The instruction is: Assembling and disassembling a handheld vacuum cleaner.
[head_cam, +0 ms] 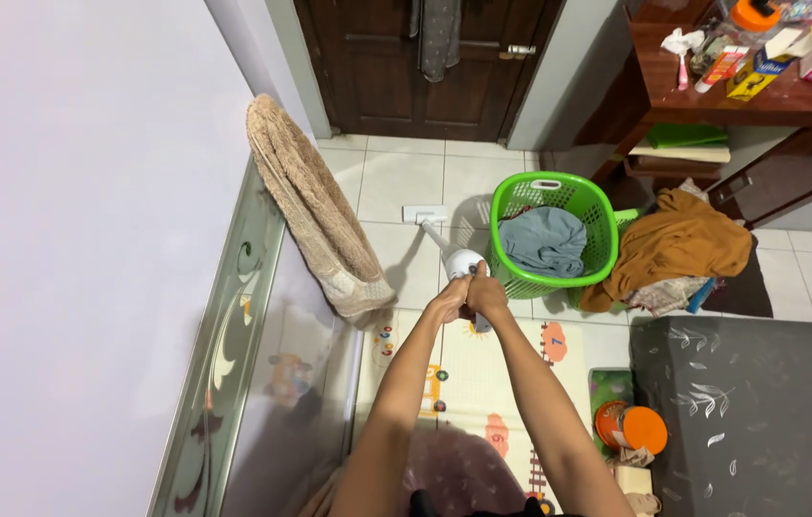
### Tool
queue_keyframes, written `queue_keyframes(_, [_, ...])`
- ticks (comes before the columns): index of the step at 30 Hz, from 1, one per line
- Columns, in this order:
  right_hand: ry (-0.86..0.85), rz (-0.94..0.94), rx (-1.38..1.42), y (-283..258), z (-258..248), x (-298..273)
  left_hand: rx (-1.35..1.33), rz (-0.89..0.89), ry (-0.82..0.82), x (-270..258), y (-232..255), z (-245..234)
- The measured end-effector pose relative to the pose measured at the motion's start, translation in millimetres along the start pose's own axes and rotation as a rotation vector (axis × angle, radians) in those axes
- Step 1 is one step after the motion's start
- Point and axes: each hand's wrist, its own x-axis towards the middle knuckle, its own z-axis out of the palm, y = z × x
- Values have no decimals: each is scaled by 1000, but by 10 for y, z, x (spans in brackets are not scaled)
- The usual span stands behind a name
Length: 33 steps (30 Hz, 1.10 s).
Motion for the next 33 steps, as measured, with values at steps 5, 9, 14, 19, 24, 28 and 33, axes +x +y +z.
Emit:
queue_keyframes(5, [53, -23, 24, -89, 19, 127, -3, -1, 59, 88, 120, -67])
queue_keyframes(9, [40, -74, -19, -151, 78, 431, -4, 15, 65, 219, 292, -197])
queue_keyframes(14, [18, -6, 12, -315, -53, 766, 83, -16, 37, 486, 674, -352])
queue_keyframes(19, [56, 35, 91, -585, -382, 1339, 121, -44, 22, 908, 1269, -526])
queue_keyframes(24, [62, 135, 192, -881, -516, 1869, 144, -34, 40, 1212, 1702, -729])
queue_keyframes(28, [39, 140, 131, -1025, -571, 2251, 136, -20, 54, 1441, 1959, -908])
queue_keyframes(33, [67, 128, 151, -1130, -537, 2502, 126, -13, 101, 1591, 2077, -1074])
